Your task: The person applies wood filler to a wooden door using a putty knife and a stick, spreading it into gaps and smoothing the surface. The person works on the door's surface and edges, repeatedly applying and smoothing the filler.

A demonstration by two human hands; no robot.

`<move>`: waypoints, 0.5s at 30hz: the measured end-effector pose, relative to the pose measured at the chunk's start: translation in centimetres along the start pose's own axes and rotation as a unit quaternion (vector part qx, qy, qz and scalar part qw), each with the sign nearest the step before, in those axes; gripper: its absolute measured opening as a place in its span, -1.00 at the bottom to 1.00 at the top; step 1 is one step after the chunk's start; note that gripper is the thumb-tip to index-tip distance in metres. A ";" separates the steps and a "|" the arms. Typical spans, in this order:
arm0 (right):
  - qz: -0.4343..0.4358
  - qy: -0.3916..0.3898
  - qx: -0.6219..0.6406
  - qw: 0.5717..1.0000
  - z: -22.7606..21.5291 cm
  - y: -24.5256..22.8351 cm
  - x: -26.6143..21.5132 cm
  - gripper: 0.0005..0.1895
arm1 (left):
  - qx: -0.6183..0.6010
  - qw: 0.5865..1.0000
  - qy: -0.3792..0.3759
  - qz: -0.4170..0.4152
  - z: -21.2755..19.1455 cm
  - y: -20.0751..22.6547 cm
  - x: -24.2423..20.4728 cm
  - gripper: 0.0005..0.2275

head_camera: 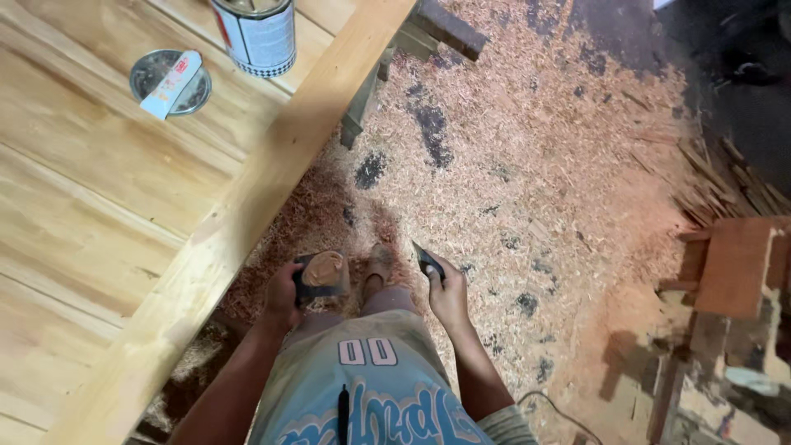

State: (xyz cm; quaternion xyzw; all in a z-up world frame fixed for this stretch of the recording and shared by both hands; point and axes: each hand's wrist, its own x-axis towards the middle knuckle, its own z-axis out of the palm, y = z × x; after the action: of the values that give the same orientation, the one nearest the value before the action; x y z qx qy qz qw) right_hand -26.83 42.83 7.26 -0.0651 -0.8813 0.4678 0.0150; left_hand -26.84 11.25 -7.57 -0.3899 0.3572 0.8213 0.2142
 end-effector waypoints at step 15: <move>-0.093 -0.105 -0.046 0.989 -13.2 7.6 20.0 -0.66 | 0.082 0.983 -0.092 0.139 29.5 5.3 1.7 -0.60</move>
State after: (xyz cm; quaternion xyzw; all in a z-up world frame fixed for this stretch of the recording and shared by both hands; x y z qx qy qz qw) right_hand -44.70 60.46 7.73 0.0663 -0.9010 0.4272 -0.0369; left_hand -45.65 30.15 6.31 -0.2405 0.4525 0.8435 0.1613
